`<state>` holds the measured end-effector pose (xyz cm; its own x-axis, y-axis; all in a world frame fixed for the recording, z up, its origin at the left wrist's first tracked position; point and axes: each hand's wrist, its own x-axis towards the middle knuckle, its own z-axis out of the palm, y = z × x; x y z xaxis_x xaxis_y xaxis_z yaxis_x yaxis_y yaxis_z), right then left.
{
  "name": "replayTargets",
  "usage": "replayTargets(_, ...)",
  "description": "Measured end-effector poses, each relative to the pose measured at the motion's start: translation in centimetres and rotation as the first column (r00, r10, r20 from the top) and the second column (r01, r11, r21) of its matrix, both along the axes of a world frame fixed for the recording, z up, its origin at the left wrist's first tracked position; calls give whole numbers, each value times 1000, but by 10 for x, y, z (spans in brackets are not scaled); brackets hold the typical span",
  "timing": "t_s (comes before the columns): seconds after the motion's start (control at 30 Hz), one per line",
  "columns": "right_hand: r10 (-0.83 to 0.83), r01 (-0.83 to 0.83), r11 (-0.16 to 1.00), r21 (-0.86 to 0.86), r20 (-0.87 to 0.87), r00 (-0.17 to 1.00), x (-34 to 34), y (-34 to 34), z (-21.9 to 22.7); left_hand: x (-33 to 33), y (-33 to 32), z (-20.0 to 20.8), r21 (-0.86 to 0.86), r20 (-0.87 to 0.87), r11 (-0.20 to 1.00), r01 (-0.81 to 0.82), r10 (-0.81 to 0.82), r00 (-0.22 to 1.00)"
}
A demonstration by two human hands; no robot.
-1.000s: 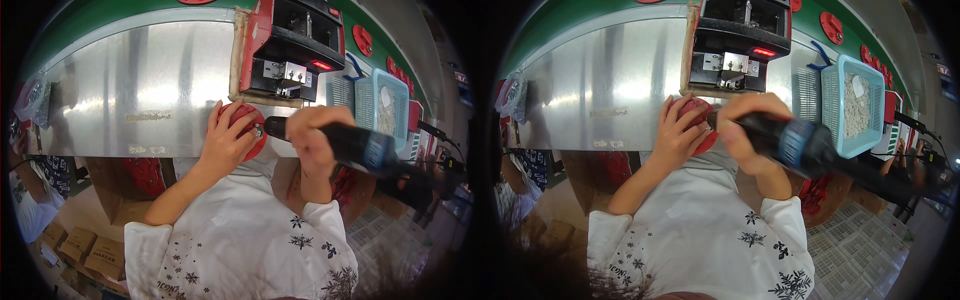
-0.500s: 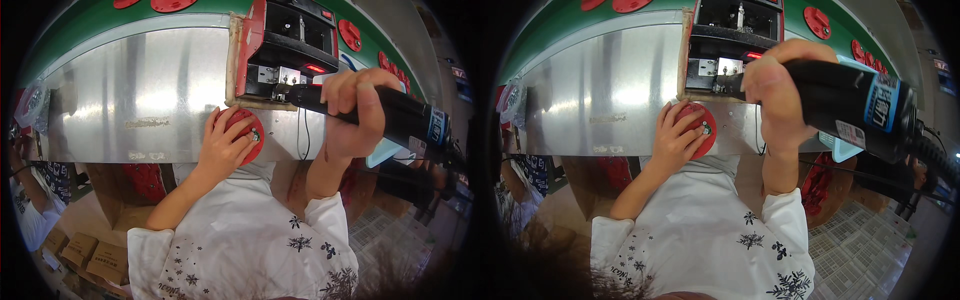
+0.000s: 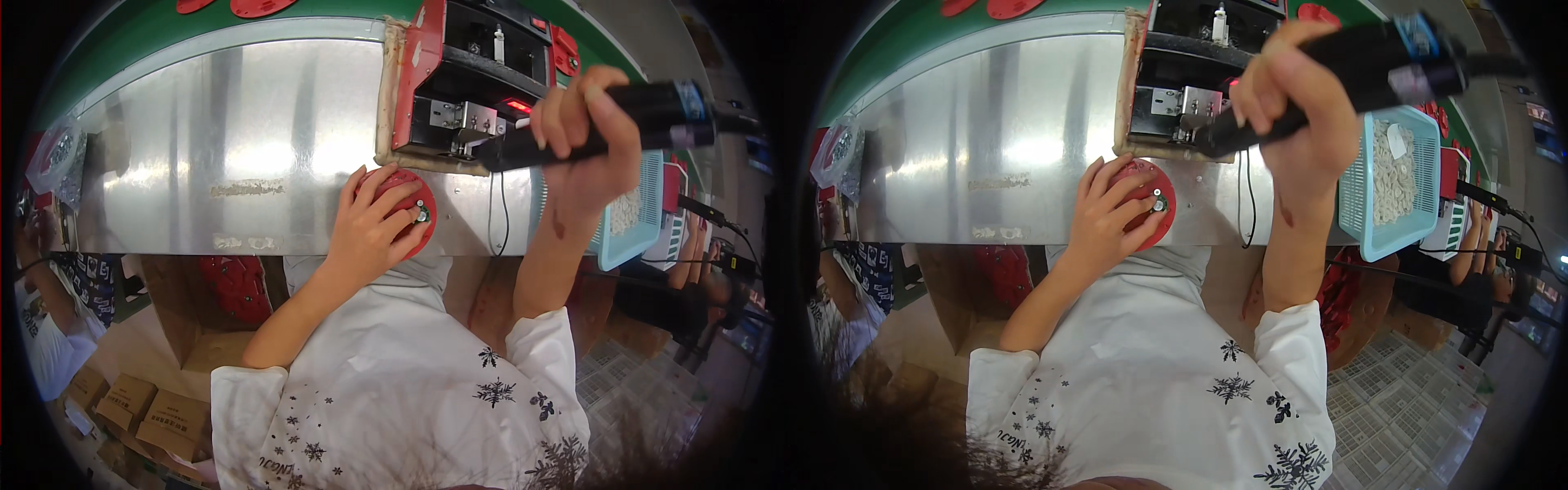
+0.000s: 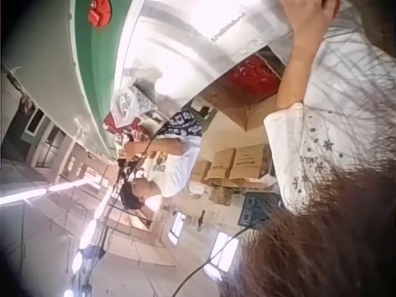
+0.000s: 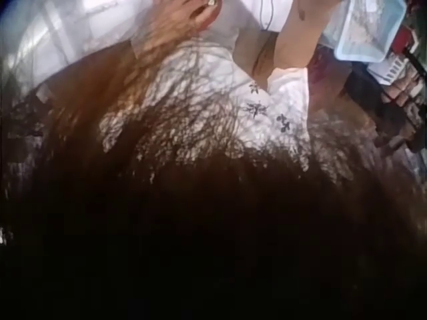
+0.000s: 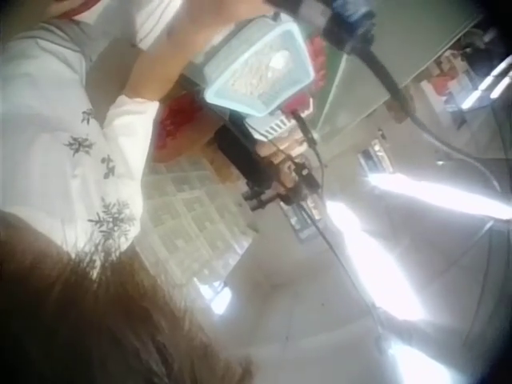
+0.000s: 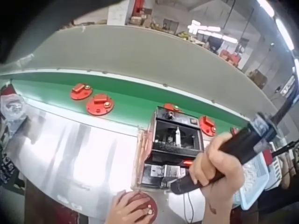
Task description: Assembling parts onto red circular bases using an electric screwdriver on a production line.
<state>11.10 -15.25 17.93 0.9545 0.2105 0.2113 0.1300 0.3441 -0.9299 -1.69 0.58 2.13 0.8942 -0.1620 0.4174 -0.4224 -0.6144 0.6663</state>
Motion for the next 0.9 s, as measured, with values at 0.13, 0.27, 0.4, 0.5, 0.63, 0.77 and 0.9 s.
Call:
replayTargets(0.13, -10, 11, 992, 123, -3, 1000, -45, -16, -35, 2, 0, 7, -38, -18, 999, 11, -12, 1000)
replayTargets(0.27, -61, 57, 997, 58, 73, 995, -82, -22, -57, 1, 4, 3, -56, -31, 997, 44, -46, 998)
replayTargets(0.4, -79, 74, 994, 81, 66, 995, -87, -22, -65, 3, 5, -2, -65, -11, 997, 50, -51, 999)
replayTargets(0.5, -82, 78, 993, 87, 43, 996, -86, -22, -68, 2, 4, -3, -60, -19, 997, 46, -47, 999)
replayTargets(0.63, -81, 80, 994, 68, 11, 997, -85, -20, -69, 1, 4, -1, -45, -38, 998, 50, -51, 998)
replayTargets(0.77, -47, 46, 999, 18, 67, 997, -93, -6, -64, 0, 4, 0, -18, -56, 997, 70, -71, 996)
replayTargets(0.9, 69, -44, 991, -129, 197, 978, -96, -2, -67, -1, 6, 2, -28, -25, 998, 63, -63, 998)
